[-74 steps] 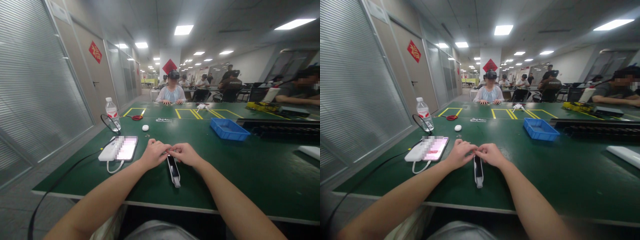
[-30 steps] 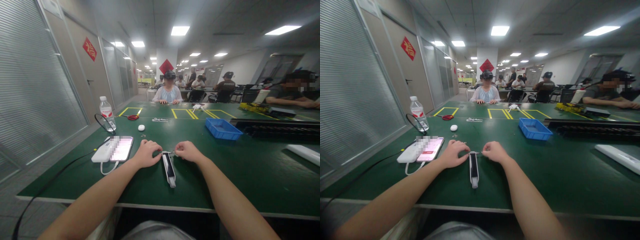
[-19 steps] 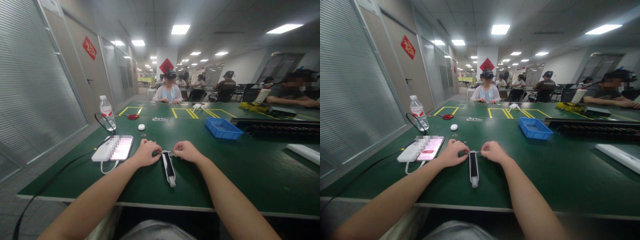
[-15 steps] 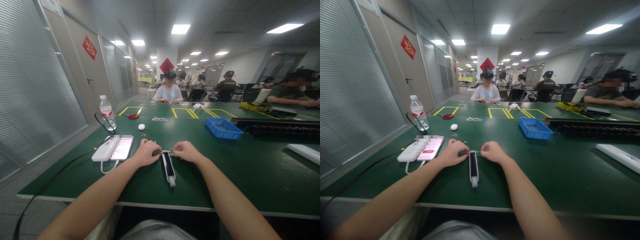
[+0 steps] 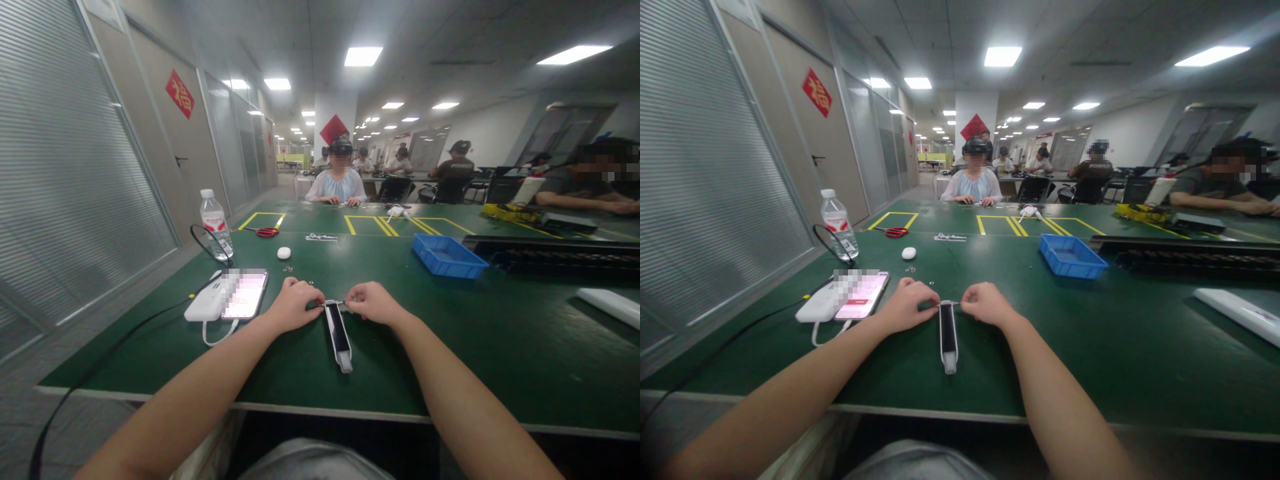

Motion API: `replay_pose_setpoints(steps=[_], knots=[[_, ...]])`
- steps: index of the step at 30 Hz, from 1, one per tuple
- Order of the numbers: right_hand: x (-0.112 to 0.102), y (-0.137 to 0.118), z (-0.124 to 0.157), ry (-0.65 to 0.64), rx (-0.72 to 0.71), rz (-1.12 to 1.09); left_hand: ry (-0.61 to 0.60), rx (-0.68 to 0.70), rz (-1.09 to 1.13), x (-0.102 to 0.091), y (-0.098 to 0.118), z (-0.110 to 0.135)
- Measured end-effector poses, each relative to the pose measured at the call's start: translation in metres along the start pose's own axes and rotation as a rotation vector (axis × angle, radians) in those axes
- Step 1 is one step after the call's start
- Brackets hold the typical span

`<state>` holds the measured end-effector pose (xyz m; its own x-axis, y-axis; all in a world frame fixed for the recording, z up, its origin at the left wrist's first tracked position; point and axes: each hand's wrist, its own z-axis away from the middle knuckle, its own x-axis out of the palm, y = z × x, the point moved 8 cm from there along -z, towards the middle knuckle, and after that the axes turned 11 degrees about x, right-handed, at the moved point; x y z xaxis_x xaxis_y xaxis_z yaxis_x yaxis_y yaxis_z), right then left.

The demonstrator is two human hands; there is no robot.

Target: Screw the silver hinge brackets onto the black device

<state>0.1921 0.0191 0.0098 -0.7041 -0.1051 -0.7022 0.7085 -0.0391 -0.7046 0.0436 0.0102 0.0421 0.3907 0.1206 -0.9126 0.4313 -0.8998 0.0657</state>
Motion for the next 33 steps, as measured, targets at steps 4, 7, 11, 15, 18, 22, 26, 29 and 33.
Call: replay_pose_setpoints(steps=[4,7,11,15,18,22,26,29,33], knots=[[0.0011,0.0017,-0.0015,-0.002,-0.01,0.006,0.004,-0.002,0.013,0.0,-0.0005,0.0003],[0.0012,0.0019,-0.002,0.002,-0.023,0.01,0.008,0.001,0.023,0.0005,-0.0009,0.0007],[0.0016,0.0004,-0.0011,0.0,-0.043,0.024,0.008,-0.003,0.023,0.0018,-0.002,0.001],[0.0022,-0.0009,-0.0004,0.0,-0.054,0.042,0.006,-0.003,0.031,0.0023,-0.0025,0.0009],[0.0022,-0.0017,-0.0002,0.002,-0.059,0.047,0.003,-0.005,0.027,0.0021,-0.0027,0.0008],[0.0014,-0.004,0.0006,0.014,-0.077,0.08,-0.012,-0.021,0.027,0.0025,-0.003,0.0007],[0.0008,-0.0043,0.0006,0.022,-0.08,0.12,-0.032,-0.033,0.025,0.0035,-0.0035,0.0006],[0.0003,-0.0037,0.0005,0.021,-0.074,0.13,-0.04,-0.037,0.02,0.004,-0.0039,0.0005],[-0.0007,-0.004,0.0013,0.023,-0.075,0.147,-0.045,-0.041,0.024,0.0038,-0.0036,0.0002]])
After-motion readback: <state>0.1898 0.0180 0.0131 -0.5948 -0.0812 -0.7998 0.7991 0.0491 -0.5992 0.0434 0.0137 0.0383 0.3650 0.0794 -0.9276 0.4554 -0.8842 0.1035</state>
